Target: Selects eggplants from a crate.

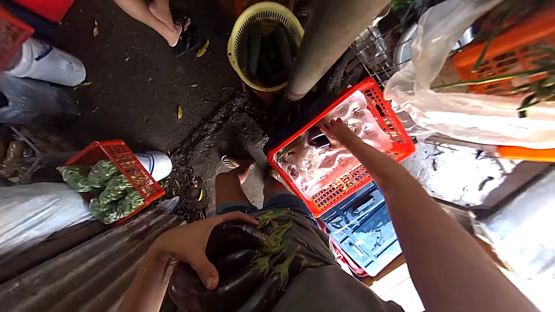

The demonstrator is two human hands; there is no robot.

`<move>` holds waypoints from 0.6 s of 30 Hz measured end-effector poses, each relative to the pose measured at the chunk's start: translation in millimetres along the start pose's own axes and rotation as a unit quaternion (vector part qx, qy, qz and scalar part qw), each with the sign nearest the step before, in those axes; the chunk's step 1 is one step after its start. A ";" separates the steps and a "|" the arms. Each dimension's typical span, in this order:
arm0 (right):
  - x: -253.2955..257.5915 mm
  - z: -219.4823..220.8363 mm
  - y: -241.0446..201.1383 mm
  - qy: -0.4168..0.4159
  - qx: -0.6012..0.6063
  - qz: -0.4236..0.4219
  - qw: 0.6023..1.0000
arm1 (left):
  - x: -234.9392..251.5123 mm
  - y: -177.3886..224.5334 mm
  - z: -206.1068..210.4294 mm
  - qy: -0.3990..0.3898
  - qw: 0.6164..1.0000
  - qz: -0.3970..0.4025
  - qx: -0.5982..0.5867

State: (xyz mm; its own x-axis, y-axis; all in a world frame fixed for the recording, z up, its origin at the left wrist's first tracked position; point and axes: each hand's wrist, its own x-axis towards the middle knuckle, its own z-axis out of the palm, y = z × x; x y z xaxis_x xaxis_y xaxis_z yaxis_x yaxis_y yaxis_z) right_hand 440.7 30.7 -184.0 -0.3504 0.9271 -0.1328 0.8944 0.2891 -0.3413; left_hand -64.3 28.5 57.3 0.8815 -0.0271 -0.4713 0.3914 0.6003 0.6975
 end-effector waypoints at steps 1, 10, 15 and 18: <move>-0.9 27.9 8.5 -0.060 -0.030 0.042 0.997 | -1.1 0.6 -3.5 -0.003 1.000 0.004 0.009; -43.7 -3.3 -72.8 0.051 0.132 0.500 0.854 | -29.2 9.8 -56.3 -0.031 0.995 0.068 0.071; -31.4 -51.7 -163.6 0.317 0.253 0.484 0.775 | -82.7 29.9 -101.0 -0.014 0.991 0.088 0.104; 7.1 -76.5 -226.2 0.393 0.319 0.436 0.744 | -133.0 53.2 -120.0 -0.002 0.988 0.086 0.126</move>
State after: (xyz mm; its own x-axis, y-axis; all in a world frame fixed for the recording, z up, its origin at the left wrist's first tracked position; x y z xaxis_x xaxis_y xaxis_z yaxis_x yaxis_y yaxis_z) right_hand 257.1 -9.8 -36.6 0.7815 0.6207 -0.0633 0.2833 -0.4435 -0.8503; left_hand -192.5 160.0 92.3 0.9414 0.0551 -0.3327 0.2887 0.3784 0.8795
